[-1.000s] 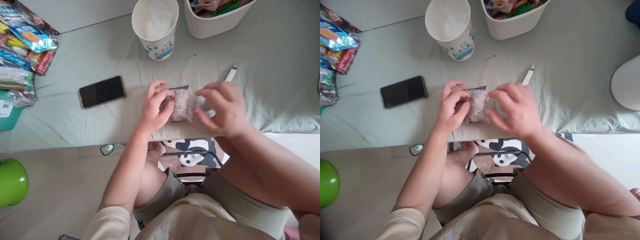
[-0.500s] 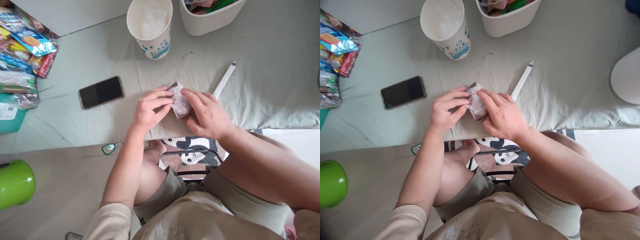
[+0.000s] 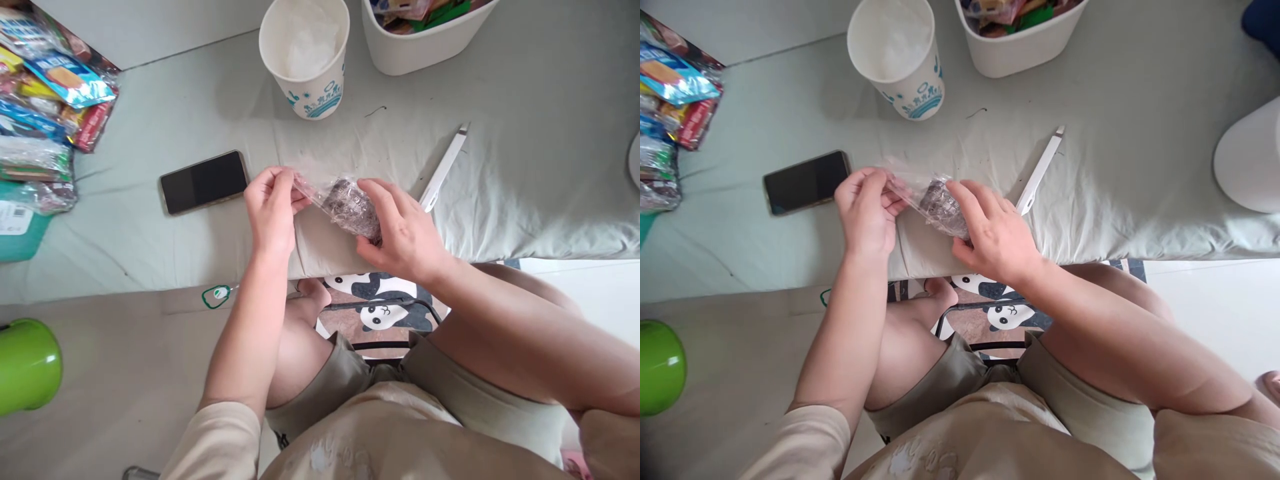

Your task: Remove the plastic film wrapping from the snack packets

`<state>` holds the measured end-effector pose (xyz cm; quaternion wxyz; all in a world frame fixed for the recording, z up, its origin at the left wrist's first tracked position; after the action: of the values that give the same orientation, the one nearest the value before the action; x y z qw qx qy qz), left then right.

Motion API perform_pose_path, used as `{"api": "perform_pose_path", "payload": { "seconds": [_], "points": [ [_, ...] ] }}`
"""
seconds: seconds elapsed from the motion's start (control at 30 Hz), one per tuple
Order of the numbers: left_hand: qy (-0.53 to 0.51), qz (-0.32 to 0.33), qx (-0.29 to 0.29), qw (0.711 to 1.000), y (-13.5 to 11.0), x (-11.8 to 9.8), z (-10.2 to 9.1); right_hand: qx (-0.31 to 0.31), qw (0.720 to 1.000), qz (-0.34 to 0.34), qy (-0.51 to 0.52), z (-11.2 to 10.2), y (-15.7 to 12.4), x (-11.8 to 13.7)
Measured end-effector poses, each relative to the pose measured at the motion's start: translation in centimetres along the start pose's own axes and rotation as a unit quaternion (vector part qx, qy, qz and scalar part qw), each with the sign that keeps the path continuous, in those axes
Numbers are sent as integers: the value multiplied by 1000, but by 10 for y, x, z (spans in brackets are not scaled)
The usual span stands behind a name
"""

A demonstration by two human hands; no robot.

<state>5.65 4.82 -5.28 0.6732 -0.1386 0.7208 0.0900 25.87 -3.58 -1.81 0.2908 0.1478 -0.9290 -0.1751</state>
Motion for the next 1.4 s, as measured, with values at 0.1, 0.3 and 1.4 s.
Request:
{"api": "perform_pose_path", "payload": {
  "seconds": [0.1,0.3,1.4],
  "points": [
    [44,18,-49,998,9,2,-10,2,1000,-16,-1,-1,-1,0],
    [58,208,79,973,2,-12,-1,-9,999,-39,36,-7,8,-2],
    [42,92,34,994,5,-7,9,-64,993,55,79,-17,20,-3]
  ]
}}
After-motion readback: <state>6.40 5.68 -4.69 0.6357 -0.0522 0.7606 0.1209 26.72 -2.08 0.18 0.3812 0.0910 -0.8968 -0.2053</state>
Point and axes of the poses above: each hand's wrist, its own y-axis towards the middle knuckle, its own z-axis out of the palm, x = y × z, the point moved 4 cm from there along y, towards the middle knuckle, and after that the axes turned 11 degrees about -x, right-handed, at the moved point
